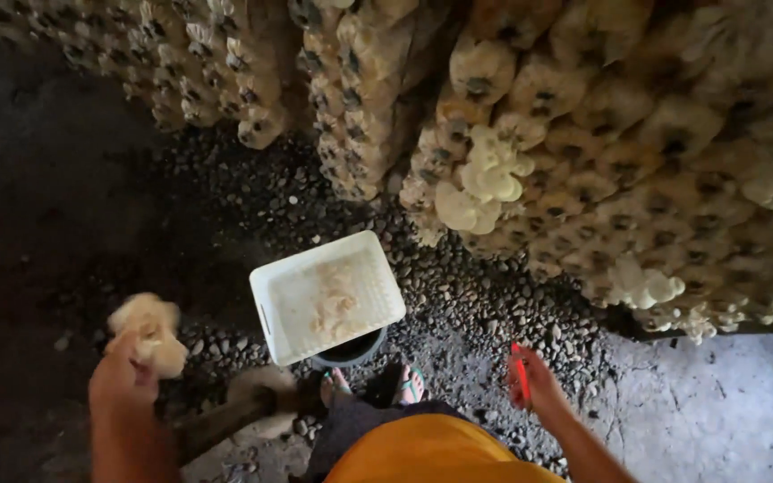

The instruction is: Picking mushrooms from growing bags and trimming the stems with scissors before placing them in a tray.

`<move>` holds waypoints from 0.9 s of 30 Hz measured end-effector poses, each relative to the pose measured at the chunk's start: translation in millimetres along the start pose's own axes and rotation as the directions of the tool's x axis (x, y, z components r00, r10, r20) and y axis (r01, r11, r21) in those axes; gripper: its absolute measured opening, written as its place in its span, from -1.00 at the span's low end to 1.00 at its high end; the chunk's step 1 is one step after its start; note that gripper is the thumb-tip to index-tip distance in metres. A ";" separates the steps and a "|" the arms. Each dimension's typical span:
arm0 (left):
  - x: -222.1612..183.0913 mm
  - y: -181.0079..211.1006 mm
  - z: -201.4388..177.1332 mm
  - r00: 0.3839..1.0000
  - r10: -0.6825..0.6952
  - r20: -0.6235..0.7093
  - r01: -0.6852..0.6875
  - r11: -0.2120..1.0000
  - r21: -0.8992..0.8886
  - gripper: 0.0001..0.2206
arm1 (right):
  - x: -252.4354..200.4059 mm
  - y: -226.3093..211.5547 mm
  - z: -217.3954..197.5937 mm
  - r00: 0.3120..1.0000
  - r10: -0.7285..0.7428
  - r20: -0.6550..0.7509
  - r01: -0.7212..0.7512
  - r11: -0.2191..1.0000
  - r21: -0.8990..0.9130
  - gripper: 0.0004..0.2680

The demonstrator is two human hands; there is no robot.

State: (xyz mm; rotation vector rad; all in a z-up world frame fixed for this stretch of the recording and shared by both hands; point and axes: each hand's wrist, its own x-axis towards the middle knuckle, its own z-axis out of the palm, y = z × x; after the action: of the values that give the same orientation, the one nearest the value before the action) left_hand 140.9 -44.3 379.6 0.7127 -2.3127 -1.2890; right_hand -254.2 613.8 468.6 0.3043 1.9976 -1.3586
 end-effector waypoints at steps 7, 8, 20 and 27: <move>49.2 75.6 115.6 0.568 -0.813 0.127 0.453 0.179 -0.873 -0.82 | 20.4 -3.7 39.9 0.981 0.081 0.178 -0.063 0.993 -0.101 -0.69; 61.0 134.9 144.2 0.630 -0.776 0.046 0.245 0.142 -0.959 -0.67 | 24.0 -2.9 51.4 0.971 0.099 0.218 -0.086 0.994 -0.069 -0.64; 100.7 308.6 175.6 0.629 -0.634 0.449 0.357 -0.277 -0.892 -0.66 | -83.1 -114.4 167.2 0.684 -0.195 0.703 0.143 0.981 0.132 -0.55; 103.9 325.0 146.6 0.487 -0.641 0.593 0.472 -0.379 -0.796 -0.67 | -107.8 -122.1 219.4 0.807 0.017 0.590 -0.244 0.920 0.307 -0.58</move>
State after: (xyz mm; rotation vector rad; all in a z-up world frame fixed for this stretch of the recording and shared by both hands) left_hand -101.4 134.6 596.9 1.3436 -0.0369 -2.6165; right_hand -151.5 387.0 581.1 0.1639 1.1882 -1.5100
